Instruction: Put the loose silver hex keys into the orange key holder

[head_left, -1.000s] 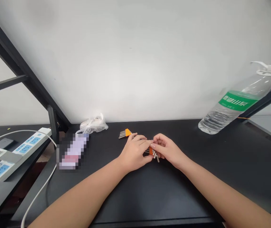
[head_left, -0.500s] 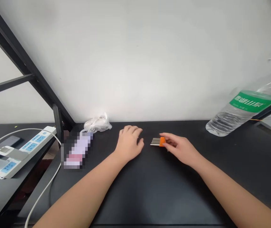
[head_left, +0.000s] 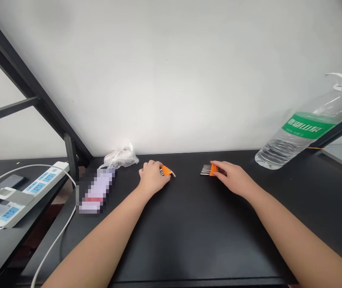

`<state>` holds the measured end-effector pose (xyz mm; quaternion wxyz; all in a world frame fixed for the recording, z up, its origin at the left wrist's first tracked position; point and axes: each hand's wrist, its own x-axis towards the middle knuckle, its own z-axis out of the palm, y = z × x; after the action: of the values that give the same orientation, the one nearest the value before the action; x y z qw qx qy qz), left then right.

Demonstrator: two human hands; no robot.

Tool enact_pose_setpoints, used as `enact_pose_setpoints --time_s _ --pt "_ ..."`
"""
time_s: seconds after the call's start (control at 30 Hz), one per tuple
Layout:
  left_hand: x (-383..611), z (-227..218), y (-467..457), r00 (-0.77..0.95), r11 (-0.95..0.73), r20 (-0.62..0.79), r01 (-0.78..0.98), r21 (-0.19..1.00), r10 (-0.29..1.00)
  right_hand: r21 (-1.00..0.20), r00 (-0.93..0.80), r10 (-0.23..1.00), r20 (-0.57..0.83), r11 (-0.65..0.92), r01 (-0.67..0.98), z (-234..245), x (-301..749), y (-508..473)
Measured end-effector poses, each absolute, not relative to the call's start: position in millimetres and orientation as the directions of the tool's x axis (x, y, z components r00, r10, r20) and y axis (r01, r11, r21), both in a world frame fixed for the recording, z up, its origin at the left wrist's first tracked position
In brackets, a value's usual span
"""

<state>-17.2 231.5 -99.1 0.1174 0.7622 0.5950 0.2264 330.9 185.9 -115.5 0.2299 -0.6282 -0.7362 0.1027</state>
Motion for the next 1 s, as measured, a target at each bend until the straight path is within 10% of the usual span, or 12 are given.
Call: enact_pose_setpoints --time_s 0.33,0.53,1.0 --pt "-5.6 -86.6 212.3 0.383 -0.485 0.301 0.626 0.611 0.874 -0.492 -0.018 0.907 0.421 0.244 0.836 -96.6 302.2 177.0" --pt "8.1 -75.9 192.9 0.522 -0.606 0.329 0.555 0.57 0.787 -0.942 -0.297 0.946 0.127 0.209 0.263 -87.7 236.2 149.0" --pt "10.0 -74.3 189.4 0.609 -0.609 0.287 0.426 0.669 0.74 -0.966 -0.367 0.925 -0.102 -0.181 -0.187 -82.7 232.9 146.5"
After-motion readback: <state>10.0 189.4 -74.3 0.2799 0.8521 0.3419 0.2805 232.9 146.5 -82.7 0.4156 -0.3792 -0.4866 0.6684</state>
